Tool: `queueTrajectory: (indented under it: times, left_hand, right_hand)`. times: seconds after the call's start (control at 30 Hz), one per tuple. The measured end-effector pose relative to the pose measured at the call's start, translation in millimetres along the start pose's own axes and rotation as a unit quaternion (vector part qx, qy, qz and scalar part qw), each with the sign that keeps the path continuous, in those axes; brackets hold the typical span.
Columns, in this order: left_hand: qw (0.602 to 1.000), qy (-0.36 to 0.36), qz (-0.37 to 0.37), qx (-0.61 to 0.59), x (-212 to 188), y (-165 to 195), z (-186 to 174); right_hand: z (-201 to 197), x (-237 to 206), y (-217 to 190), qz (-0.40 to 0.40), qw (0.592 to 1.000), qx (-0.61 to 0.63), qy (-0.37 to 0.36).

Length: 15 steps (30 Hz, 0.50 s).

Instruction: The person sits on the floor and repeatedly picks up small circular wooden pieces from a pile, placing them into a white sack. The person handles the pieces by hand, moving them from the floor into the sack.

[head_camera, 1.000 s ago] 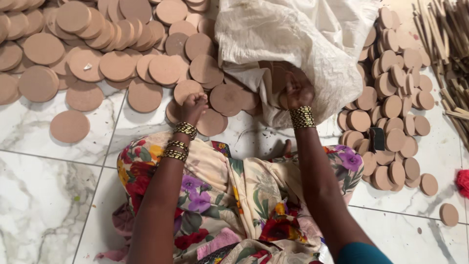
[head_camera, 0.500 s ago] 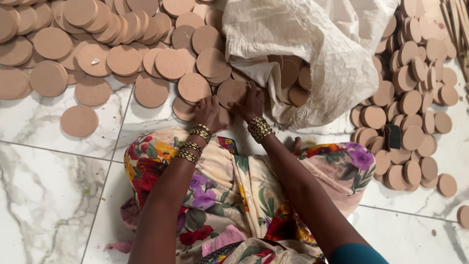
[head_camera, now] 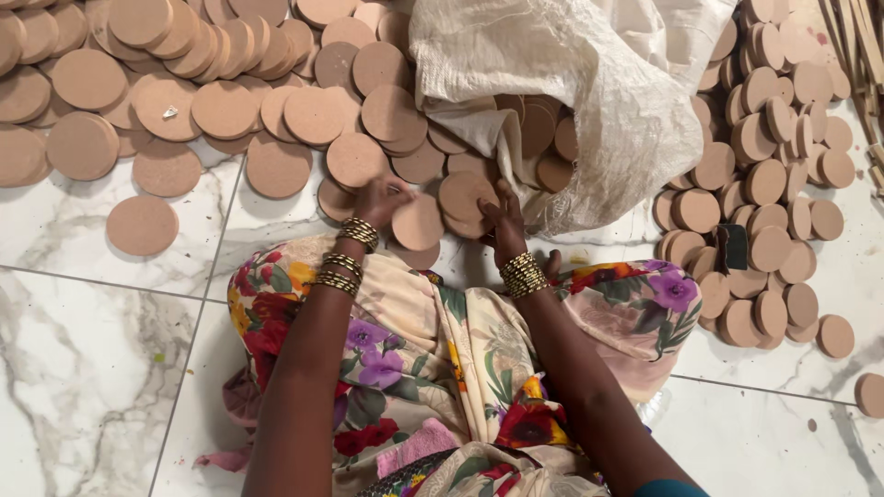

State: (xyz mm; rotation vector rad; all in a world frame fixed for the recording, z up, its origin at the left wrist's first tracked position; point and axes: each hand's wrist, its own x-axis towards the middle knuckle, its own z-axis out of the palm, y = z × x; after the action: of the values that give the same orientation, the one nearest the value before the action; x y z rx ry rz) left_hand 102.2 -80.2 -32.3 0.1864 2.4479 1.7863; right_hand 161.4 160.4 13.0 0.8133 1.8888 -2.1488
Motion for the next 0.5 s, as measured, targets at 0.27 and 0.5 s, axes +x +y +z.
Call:
queueTrajectory:
  times: [0.27,0.5]
  left_hand:
    - [0.970,0.135,-0.057,-0.192,1,11,3]
    - [0.994,0.053,-0.047,-0.082,-3,14,9]
  right_hand:
    - [7,8,5,-0.238,0.962,-0.045,-0.129]
    - [16,5,1,-0.283,0.825,-0.485,0.061]
